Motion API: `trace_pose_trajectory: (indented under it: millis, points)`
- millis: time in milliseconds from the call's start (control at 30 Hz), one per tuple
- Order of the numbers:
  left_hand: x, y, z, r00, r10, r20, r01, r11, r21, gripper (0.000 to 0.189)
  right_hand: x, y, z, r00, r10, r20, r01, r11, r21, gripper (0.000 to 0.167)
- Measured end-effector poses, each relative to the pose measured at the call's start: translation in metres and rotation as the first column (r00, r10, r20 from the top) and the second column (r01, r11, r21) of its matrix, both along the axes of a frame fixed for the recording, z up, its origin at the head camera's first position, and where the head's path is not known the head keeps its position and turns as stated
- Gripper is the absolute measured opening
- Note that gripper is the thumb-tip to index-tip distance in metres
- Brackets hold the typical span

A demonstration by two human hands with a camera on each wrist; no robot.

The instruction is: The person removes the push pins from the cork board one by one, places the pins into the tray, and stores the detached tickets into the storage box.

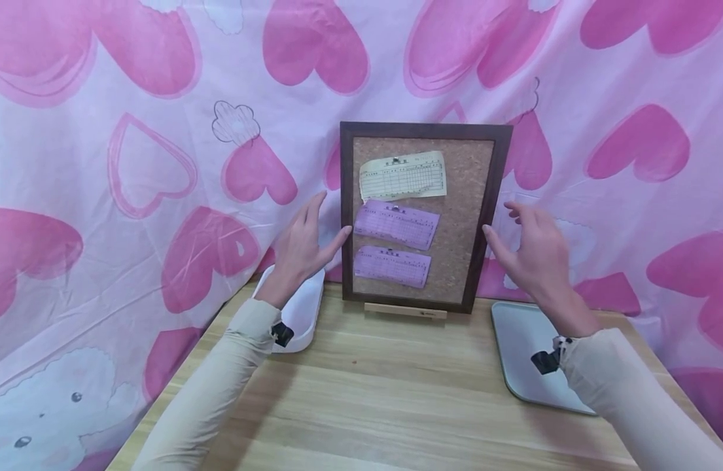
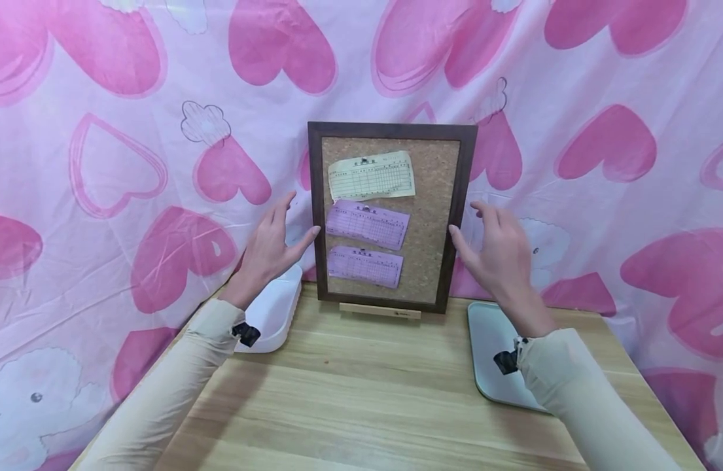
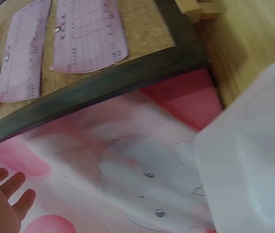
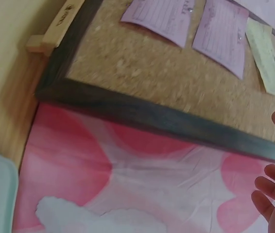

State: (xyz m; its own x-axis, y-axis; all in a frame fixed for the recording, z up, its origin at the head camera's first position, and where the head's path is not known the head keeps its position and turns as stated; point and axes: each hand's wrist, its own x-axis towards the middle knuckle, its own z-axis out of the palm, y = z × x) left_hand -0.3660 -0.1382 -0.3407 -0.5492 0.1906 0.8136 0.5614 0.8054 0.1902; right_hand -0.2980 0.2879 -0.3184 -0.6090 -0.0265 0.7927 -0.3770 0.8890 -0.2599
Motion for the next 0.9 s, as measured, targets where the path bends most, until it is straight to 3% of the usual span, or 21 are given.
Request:
trace_pose_trajectory:
  millis: [333, 900]
  points:
    - [-0.007, 0.019, 0.029, 0.999, -0.044, 0.028, 0.043, 0.998, 0.038, 0.086, -0.009, -0.024, 0.01, 0.996, 0.063, -0.066, -0.061, 0.997, 0.037, 0.047]
    - [-0.024, 0.037, 0.062, 0.996, -0.081, 0.047, 0.075, 0.989, 0.125, 0.091, -0.026, -0.052, 0.021, 0.98, 0.134, -0.143, -0.123, 0.989, 0.084, 0.039]
